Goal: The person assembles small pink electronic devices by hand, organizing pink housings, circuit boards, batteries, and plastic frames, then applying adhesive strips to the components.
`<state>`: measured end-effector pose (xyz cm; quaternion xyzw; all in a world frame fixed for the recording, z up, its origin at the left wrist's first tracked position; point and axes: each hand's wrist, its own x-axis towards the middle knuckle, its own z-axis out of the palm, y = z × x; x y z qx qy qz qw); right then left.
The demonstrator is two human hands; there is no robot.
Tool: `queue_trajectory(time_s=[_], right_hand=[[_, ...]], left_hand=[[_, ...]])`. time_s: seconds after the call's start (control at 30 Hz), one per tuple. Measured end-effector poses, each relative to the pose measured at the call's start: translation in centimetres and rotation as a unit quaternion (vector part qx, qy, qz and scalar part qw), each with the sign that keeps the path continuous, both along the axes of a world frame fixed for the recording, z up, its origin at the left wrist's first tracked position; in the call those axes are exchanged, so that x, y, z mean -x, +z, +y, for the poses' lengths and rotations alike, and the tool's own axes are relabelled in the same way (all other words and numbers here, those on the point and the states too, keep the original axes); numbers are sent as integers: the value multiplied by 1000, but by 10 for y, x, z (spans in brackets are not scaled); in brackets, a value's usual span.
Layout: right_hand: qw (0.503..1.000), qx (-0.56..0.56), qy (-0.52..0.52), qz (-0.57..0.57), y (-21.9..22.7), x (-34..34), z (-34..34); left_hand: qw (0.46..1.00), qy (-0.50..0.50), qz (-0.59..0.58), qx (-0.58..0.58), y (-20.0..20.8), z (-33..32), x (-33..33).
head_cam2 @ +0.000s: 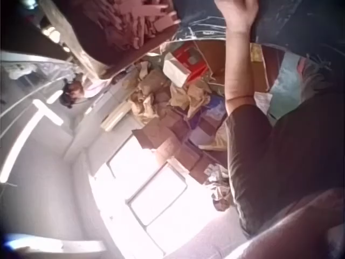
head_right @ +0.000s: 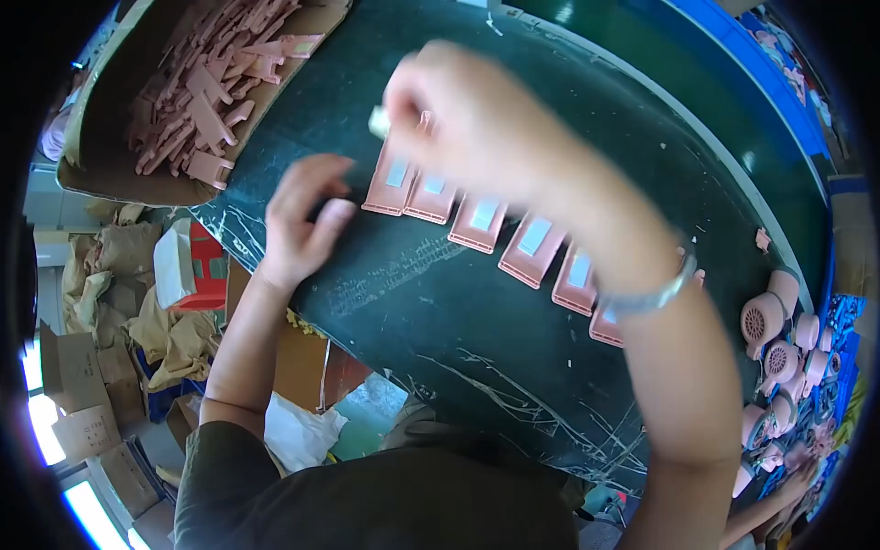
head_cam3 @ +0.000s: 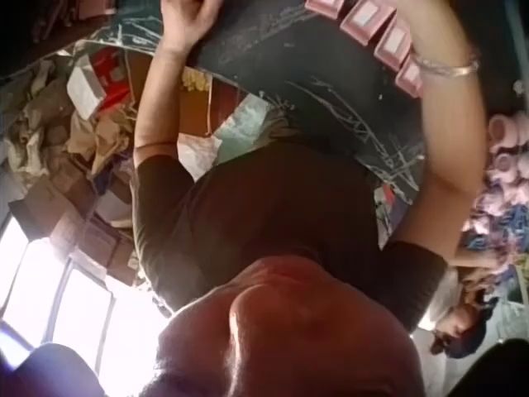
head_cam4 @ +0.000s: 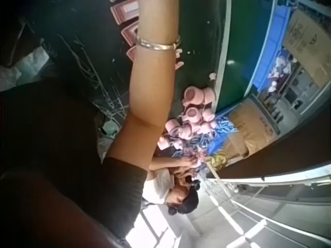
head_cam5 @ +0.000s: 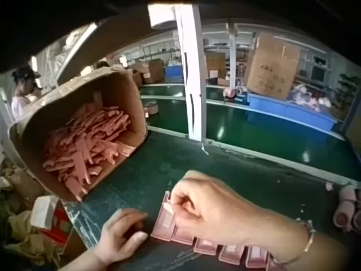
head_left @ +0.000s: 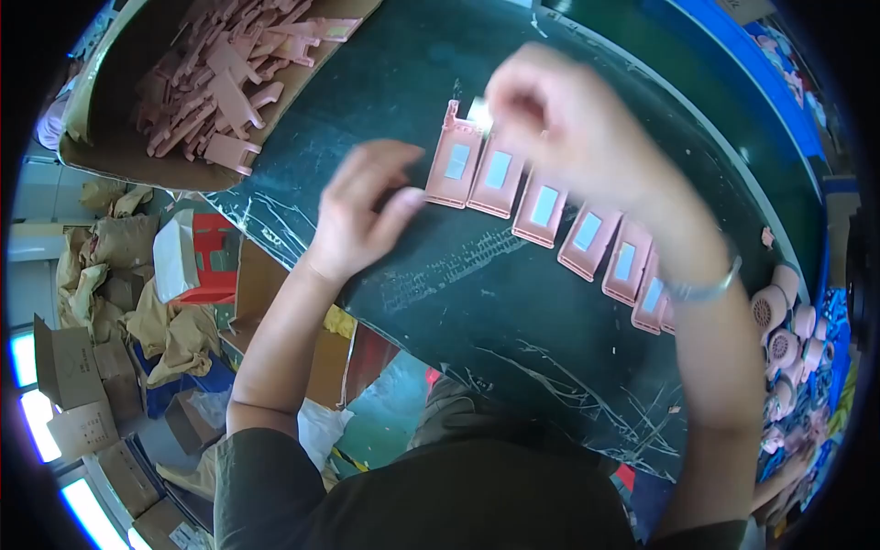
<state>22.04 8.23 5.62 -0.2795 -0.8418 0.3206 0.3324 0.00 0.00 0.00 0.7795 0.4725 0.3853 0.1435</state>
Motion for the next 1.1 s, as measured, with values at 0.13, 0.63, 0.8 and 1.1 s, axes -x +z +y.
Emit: queue_trajectory(time_s=[0.13,0.63,0.8,1.1], right_hand=[[998,-46,-36,-31,-15,23,-70],[893,53,-393,-213,-23,-210,-196],[905,-4,-373,-205,-40,-209,-212],[889,-7,-365,-276,-36,-186,-224]], left_hand=[[888,-108,-355,270,12,-19,-9],[862,360,356,-17,-129,-151,247],[955,281,81,-57,3,-58,86],[990,68,124,26,4,31,-49]])
